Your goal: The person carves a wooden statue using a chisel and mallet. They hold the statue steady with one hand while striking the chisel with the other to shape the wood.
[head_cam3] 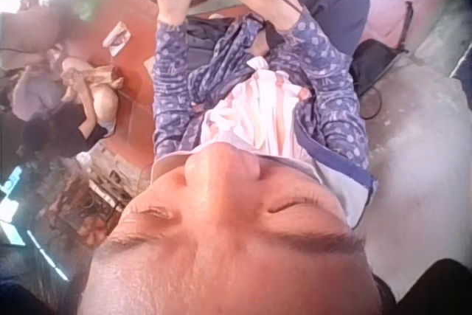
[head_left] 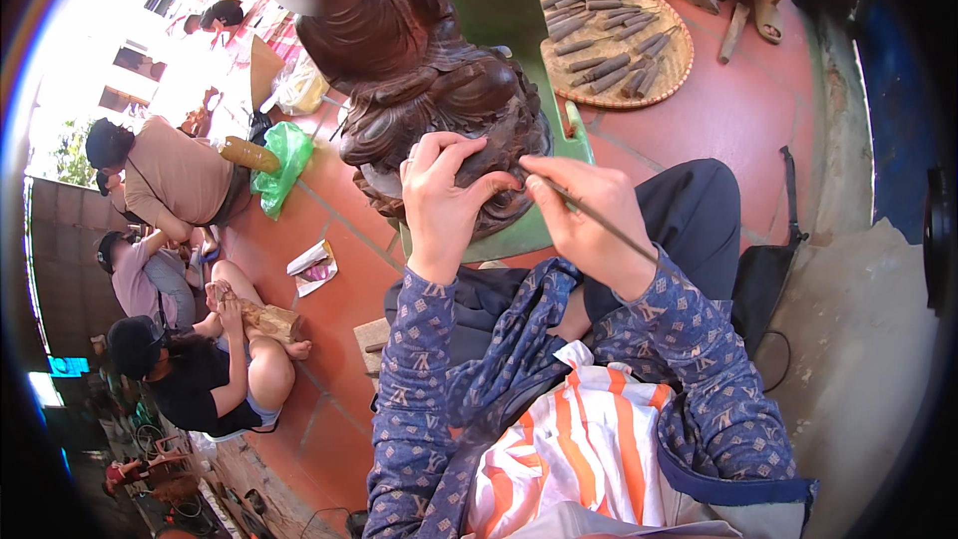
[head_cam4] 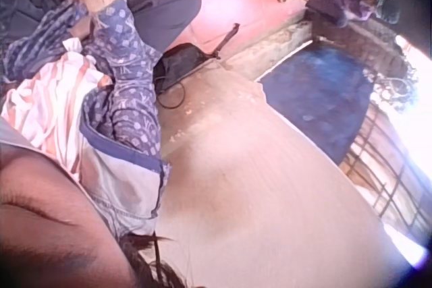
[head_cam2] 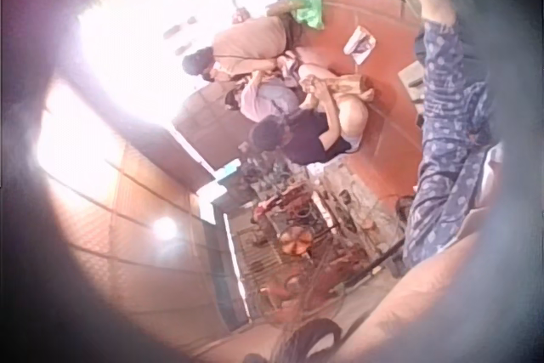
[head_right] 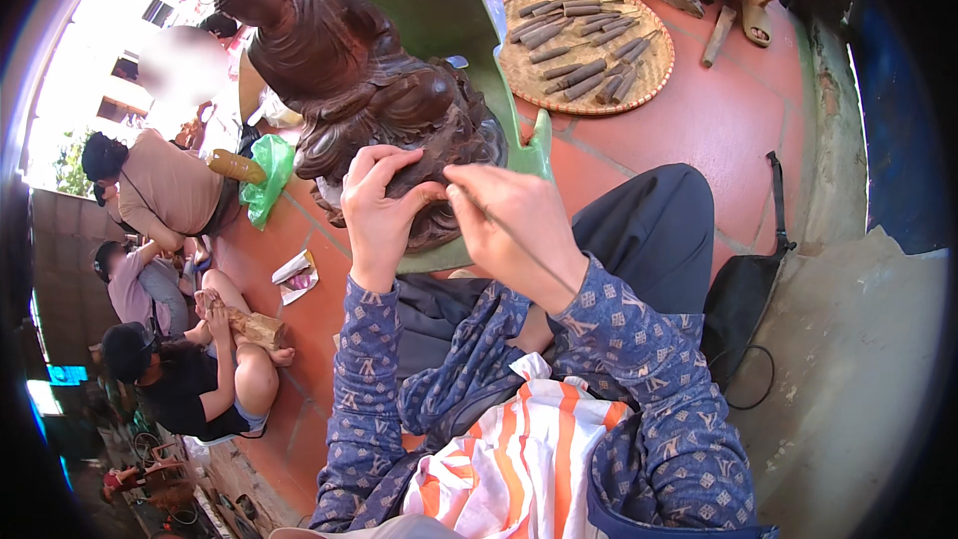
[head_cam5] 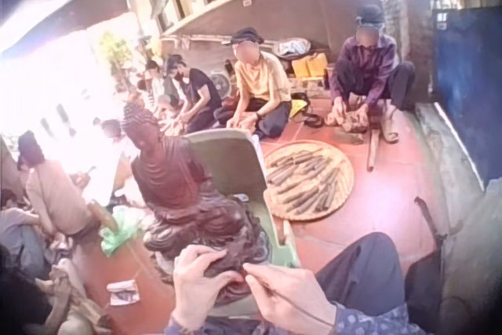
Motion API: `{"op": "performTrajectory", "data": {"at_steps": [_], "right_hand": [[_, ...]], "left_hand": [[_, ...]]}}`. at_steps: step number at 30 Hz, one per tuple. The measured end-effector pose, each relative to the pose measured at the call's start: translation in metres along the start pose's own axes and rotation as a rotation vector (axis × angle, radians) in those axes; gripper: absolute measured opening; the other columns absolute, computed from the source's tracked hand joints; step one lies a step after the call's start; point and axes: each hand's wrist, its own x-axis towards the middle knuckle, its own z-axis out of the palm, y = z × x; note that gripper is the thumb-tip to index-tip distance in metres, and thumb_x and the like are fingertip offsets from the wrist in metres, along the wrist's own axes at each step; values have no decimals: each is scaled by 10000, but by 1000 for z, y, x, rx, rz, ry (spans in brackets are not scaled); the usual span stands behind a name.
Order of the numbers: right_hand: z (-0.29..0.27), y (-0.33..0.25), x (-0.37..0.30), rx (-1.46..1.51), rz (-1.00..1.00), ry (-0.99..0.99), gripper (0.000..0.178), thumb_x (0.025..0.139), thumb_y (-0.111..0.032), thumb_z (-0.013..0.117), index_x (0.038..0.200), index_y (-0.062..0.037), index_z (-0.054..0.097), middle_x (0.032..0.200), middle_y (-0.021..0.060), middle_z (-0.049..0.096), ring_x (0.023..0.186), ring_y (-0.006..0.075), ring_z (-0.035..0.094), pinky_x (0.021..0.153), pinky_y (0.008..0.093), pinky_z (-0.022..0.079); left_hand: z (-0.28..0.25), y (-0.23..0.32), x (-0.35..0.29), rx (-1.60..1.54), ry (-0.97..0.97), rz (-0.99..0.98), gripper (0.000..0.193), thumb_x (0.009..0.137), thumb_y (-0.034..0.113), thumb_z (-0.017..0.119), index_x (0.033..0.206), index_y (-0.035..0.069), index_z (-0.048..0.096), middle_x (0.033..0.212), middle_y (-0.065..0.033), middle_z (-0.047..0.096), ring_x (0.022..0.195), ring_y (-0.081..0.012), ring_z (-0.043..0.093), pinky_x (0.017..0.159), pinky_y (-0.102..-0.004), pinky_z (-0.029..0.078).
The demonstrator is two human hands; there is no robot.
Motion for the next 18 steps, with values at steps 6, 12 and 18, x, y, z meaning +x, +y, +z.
{"op": "performTrajectory", "data": {"at_steps": [6, 12, 18], "right_hand": [[10, -2, 4, -126, -24, -15, 148, 887, -89, 615, 987, 8, 666, 885, 180, 694, 776, 357, 672, 672, 405, 544], [3, -2, 12, -112, -1, -20, 153, 891, -89, 601, 980, 12, 673, 896, 194, 692, 792, 365, 673, 687, 416, 542], [2, -9, 9, -54, 38, -84, 152, 888, -81, 603, 980, 19, 672, 884, 202, 690, 783, 369, 671, 688, 408, 541]], "left_hand": [[1, 0, 0, 42, 11, 21, 423, 577, 239, 868, 924, 55, 712, 924, -41, 620, 907, -245, 590, 803, -361, 417], [0, 2, -1, 41, 5, -15, 366, 613, 174, 837, 935, 48, 716, 941, -74, 638, 921, -263, 606, 814, -362, 428], [-1, 2, 1, 44, 10, -11, 374, 615, 203, 845, 929, 43, 717, 930, -76, 638, 914, -267, 607, 816, -362, 428]]}}
